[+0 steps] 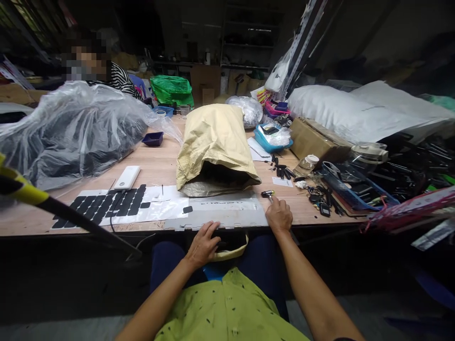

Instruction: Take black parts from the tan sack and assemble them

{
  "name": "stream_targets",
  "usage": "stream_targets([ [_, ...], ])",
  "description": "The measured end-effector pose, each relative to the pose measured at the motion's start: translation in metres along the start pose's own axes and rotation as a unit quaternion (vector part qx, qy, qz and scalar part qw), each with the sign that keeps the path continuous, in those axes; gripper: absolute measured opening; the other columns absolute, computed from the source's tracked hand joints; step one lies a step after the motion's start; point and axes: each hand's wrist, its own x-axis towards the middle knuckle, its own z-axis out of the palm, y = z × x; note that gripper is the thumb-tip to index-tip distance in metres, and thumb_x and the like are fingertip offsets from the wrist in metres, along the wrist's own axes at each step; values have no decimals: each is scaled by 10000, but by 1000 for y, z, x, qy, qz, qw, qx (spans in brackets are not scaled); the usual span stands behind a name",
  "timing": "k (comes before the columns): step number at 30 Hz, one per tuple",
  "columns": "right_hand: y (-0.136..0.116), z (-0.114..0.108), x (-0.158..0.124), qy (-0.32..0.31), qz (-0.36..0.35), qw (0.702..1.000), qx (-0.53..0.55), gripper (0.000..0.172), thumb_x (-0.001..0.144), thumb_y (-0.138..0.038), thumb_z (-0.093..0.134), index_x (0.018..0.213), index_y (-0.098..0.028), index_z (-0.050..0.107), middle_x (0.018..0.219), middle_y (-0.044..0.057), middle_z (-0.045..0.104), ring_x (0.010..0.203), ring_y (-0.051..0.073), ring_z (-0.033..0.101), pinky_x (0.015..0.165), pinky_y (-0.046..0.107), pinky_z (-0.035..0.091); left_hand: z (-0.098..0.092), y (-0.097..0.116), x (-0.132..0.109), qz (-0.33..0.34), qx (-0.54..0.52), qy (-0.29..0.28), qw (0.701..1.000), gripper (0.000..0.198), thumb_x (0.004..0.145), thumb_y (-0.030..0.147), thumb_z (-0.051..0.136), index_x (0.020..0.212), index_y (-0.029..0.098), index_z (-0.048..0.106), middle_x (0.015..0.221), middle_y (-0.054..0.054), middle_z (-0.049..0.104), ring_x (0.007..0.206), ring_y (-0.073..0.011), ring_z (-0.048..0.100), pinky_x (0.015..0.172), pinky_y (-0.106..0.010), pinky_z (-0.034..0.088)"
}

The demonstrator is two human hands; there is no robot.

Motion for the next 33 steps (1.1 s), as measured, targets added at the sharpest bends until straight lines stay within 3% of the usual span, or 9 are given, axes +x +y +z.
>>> stream_targets([
  [3, 0, -2, -1, -1, -4, 1000, 0, 351, 889, -158, 491, 1169, -172, 702, 883, 104, 558, 803, 217, 509, 613, 296, 309, 0, 4, -2, -5, 6, 12, 1000, 284, 768, 165, 688, 1040, 239, 730, 1458, -124, 517, 1335, -342, 459, 1098, -524, 444],
  [6, 2, -1, -1, -3, -9, 1000, 4, 357, 884, -163, 502, 1186, -172, 693, 876, 102, 553, 799, 218, 508, 614, 297, 312, -5, 1, 20, -32, -32, 34, 998, 298, 792, 231, 683, 1088, 243, 720, 1242, -120, 647, 1167, -305, 573, 1011, -491, 493],
  [9, 2, 0, -1, -1, -8, 1000, 6, 360, 878, -168, 513, 1195, -174, 685, 878, 102, 551, 797, 219, 508, 612, 297, 317, -16, -19, 64, -103, -51, 72, 991, 242, 863, 232, 594, 1074, 212, 713, 1008, -99, 695, 977, -253, 625, 905, -433, 529],
  [13, 2, 2, -1, 2, -9, 1000, 4, 346, 874, -169, 513, 1175, -176, 684, 883, 103, 553, 802, 221, 508, 606, 296, 318, -31, -64, 136, -262, -17, 102, 960, 235, 888, 209, 536, 1034, 171, 716, 1011, -116, 686, 1006, -271, 622, 896, -401, 525],
  [16, 1, 2, -1, -4, -7, 1000, -1, 340, 872, -166, 517, 1168, -170, 683, 886, 103, 555, 806, 220, 513, 608, 296, 319, -40, -90, 177, -348, 27, 70, 935, 260, 897, 207, 534, 1071, 157, 721, 1072, -139, 683, 1042, -275, 629, 885, -350, 515],
  [19, -1, 2, -1, 3, -7, 1000, -12, 353, 857, -159, 516, 1168, -170, 682, 879, 102, 560, 816, 227, 518, 613, 301, 325, -44, -101, 198, -397, 63, 9, 916, 274, 926, 219, 506, 1069, 144, 727, 1108, -160, 688, 1055, -280, 642, 848, -331, 510],
  [26, -3, -3, 0, -16, 2, 1000, -12, 379, 871, -167, 499, 1207, -170, 674, 910, 114, 571, 853, 243, 530, 647, 318, 357, -47, -98, 200, -420, 87, -23, 903, 269, 918, 187, 514, 1052, 106, 733, 1155, -224, 673, 1107, -337, 640, 860, -385, 516],
  [30, -4, -4, 0, -27, 6, 1000, -8, 381, 874, -165, 501, 1212, -170, 676, 922, 115, 572, 868, 243, 533, 665, 320, 365, -54, -95, 178, -433, 90, -30, 896, 224, 879, 218, 585, 1025, 135, 733, 1116, -190, 682, 1070, -348, 641, 829, -397, 518],
  [33, -5, -2, 0, -23, 8, 1000, -10, 383, 872, -172, 504, 1215, -168, 674, 925, 116, 567, 871, 245, 524, 672, 322, 362, -54, -87, 153, -389, 85, 18, 917, 207, 865, 271, 614, 999, 164, 730, 1060, -147, 676, 1066, -330, 620, 856, -393, 509],
])
